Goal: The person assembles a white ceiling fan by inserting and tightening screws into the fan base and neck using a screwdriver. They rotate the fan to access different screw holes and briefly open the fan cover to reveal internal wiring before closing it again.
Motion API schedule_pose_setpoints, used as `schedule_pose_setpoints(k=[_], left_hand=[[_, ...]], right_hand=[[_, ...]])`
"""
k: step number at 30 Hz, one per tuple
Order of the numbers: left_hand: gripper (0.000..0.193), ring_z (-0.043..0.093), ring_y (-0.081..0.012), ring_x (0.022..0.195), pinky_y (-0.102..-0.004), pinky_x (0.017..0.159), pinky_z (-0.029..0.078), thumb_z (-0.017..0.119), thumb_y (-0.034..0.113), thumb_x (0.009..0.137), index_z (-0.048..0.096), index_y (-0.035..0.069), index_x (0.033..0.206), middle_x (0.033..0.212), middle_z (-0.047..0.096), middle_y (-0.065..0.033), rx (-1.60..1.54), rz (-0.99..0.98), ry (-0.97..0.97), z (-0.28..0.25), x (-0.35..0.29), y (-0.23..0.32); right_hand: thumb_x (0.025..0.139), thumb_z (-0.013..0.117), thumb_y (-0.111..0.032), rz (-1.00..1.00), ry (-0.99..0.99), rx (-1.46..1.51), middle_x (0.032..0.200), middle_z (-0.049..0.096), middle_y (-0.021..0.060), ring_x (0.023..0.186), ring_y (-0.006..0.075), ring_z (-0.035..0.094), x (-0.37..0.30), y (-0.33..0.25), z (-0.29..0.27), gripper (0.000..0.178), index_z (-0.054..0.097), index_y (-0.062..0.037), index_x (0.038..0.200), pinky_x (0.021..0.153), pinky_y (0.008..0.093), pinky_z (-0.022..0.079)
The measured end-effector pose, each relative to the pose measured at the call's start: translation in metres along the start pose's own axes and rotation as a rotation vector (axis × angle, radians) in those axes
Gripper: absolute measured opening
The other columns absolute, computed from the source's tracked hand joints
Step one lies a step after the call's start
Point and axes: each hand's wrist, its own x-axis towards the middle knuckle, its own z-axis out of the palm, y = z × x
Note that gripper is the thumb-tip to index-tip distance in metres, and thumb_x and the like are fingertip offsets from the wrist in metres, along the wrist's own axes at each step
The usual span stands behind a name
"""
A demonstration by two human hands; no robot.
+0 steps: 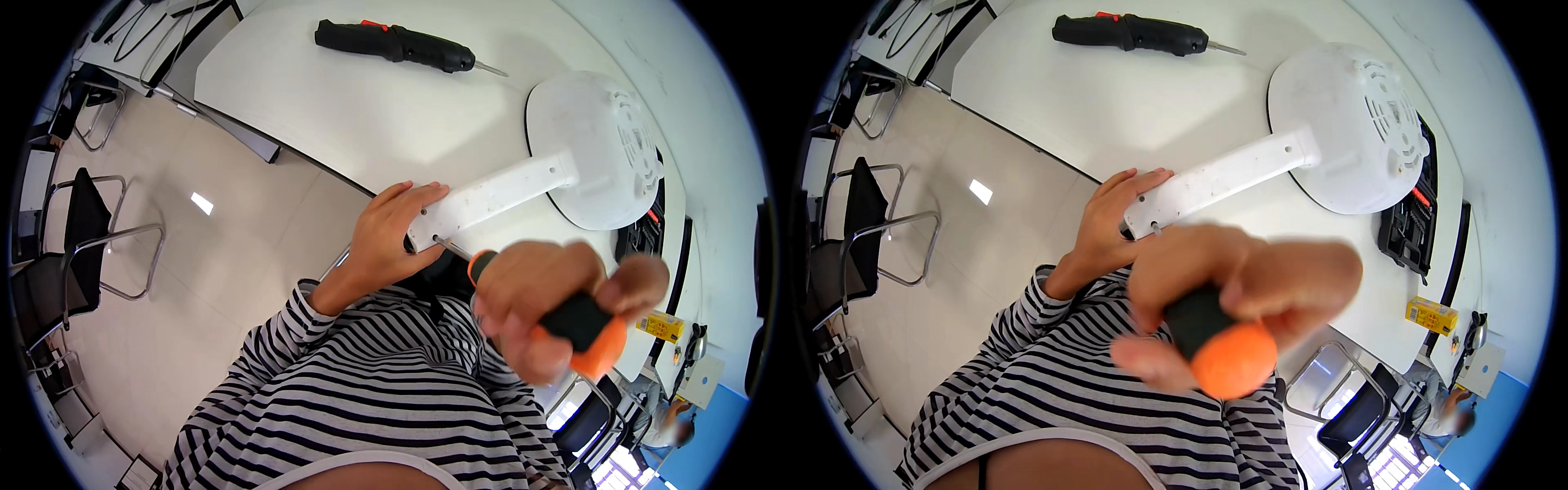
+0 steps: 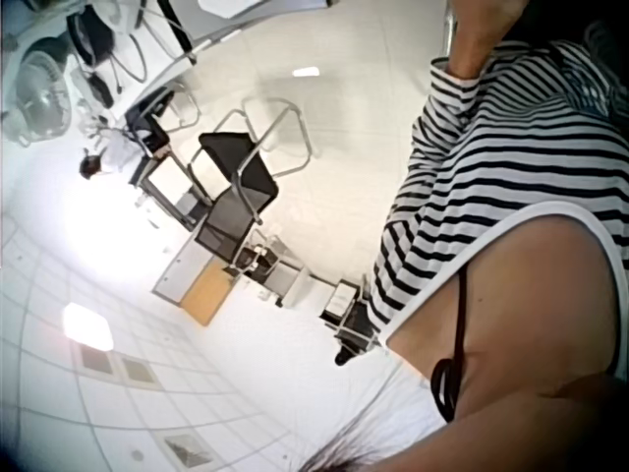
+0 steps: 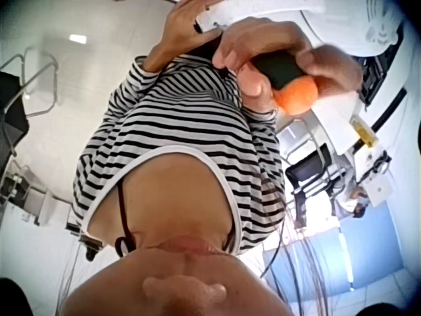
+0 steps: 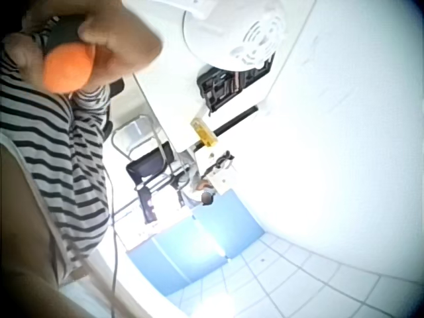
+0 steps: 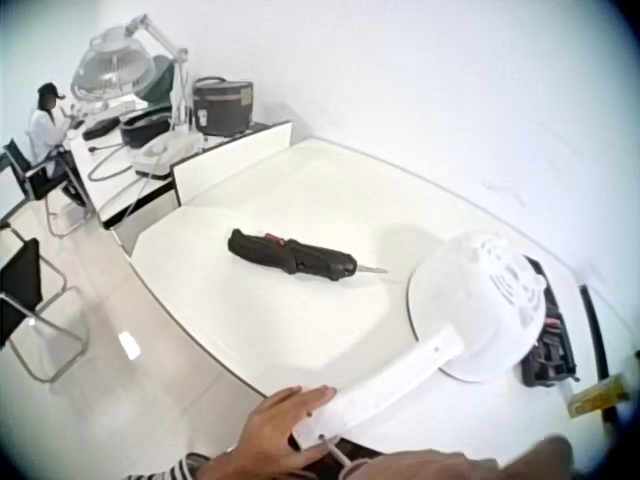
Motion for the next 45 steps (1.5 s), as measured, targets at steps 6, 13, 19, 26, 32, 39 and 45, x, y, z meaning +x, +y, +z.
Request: schedule_pose_setpoints(k=[6,13,19,26,32,39,45], left_hand=[[0.059,0.054,-0.0254,0.105,-0.0389,0.098,0.036,0.071,0.022,0.066,0.049,0.005,0.118,0.117,0.056,-0.0095,0.118,0.04,-0.099,-0.005,0.0,-0.002],[0.051,0.057,-0.0282,0.098,-0.0351,0.087,0.041,0.069,0.022,0.069,0.053,-0.003,0.11,0.106,0.059,-0.0146,-0.249,0.204,0.164,-0.041,0.029,0.048],[0.035,0.06,-0.0253,0.068,-0.0303,0.058,0.046,0.07,0.007,0.061,0.057,-0.004,0.092,0.082,0.061,-0.0125,-0.212,0.397,0.309,-0.042,0.047,0.097],[0.032,0.059,-0.0236,0.062,-0.0285,0.053,0.046,0.075,0.017,0.067,0.058,0.001,0.088,0.075,0.059,-0.0093,-0.286,0.383,0.136,-0.045,0.049,0.084],[0.031,0.058,-0.0281,0.066,-0.0324,0.058,0.046,0.073,0.021,0.069,0.057,0.003,0.088,0.08,0.06,-0.0097,-0.394,0.439,-0.014,-0.037,0.04,0.052],[0.051,0.054,-0.033,0.1,-0.0366,0.088,0.041,0.069,0.03,0.072,0.052,0.001,0.111,0.108,0.057,-0.0159,-0.227,0.194,-0.139,-0.03,0.047,0.032],[0.062,0.046,-0.028,0.116,-0.0414,0.101,0.033,0.068,0.024,0.072,0.043,0.003,0.125,0.122,0.051,-0.0137,0.078,0.051,-0.156,-0.013,0.013,0.013]], right_hand=[[0.08,0.051,-0.06,-0.024,-0.149,0.309,0.066,0.051,0.0098,0.052,0.0153,0.047,0.018,0.02,-0.002,0.066,0.036,-0.0021,0.11,0.045,0.0262,0.041],[0.078,0.052,-0.062,-0.056,-0.059,0.052,0.075,0.055,0.0037,0.069,0.016,0.05,0.01,0.021,-0.009,0.057,0.049,-0.0075,0.095,0.064,0.0294,0.04],[0.076,0.05,-0.066,-0.194,0.004,-0.19,0.076,0.058,-0.0002,0.073,0.0104,0.051,0.013,0.02,-0.01,0.06,0.054,-0.0073,0.084,0.079,0.0315,0.033],[0.068,0.073,-0.036,-0.054,-0.181,-0.04,0.067,0.059,0.0019,0.064,0.0131,0.052,0.036,0.008,-0.018,0.036,0.059,-0.0044,0.077,0.075,0.033,0.039],[0.06,0.081,-0.011,0.073,-0.507,0.282,0.051,0.055,0.0016,0.045,0.013,0.052,0.07,0.0,-0.021,0.023,0.06,-0.002,0.06,0.055,0.0274,0.047],[0.081,0.066,-0.021,0.203,0.037,-0.025,0.057,0.05,0.0045,0.046,0.0118,0.046,0.047,-0.014,-0.006,0.03,0.049,0.0021,0.069,0.044,0.023,0.038],[0.077,0.068,-0.021,0.139,-0.197,0.357,0.062,0.054,0.0055,0.052,0.0185,0.053,0.036,0.005,-0.024,0.026,0.053,0.0008,0.071,0.053,0.0304,0.05]])
